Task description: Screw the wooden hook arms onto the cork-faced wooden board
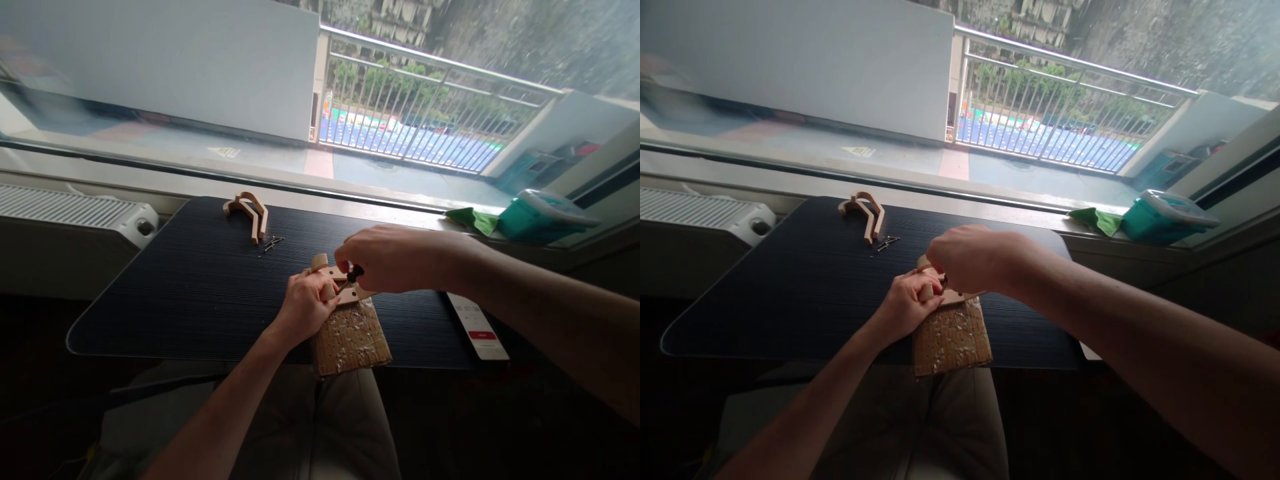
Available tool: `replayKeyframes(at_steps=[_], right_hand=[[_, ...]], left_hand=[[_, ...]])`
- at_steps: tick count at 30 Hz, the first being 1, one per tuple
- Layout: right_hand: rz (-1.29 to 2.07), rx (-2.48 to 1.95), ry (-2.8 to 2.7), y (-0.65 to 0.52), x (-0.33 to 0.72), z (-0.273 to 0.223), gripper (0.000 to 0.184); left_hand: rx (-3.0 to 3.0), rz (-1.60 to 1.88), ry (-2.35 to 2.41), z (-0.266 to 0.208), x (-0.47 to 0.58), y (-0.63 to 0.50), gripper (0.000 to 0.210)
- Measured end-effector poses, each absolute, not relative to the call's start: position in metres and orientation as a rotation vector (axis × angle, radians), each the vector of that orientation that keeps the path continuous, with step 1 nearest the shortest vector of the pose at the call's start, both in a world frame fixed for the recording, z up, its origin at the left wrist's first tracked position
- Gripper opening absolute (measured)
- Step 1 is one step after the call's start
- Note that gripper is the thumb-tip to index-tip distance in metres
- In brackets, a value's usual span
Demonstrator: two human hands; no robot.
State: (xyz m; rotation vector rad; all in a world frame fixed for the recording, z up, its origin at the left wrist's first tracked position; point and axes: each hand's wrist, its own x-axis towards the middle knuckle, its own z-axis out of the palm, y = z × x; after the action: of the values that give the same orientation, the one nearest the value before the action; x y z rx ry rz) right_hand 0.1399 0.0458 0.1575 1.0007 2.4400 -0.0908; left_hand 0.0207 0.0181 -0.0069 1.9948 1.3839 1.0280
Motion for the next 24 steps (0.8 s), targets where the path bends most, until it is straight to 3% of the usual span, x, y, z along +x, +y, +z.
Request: replayKeyframes(at_steps=[24], right_hand=[[-0.068,1.052,2.616,0.036,0.150,0.150,0.020]], left_hand=[[1.972,0.971,1.459,0.001,0.024,0.013,0.008]])
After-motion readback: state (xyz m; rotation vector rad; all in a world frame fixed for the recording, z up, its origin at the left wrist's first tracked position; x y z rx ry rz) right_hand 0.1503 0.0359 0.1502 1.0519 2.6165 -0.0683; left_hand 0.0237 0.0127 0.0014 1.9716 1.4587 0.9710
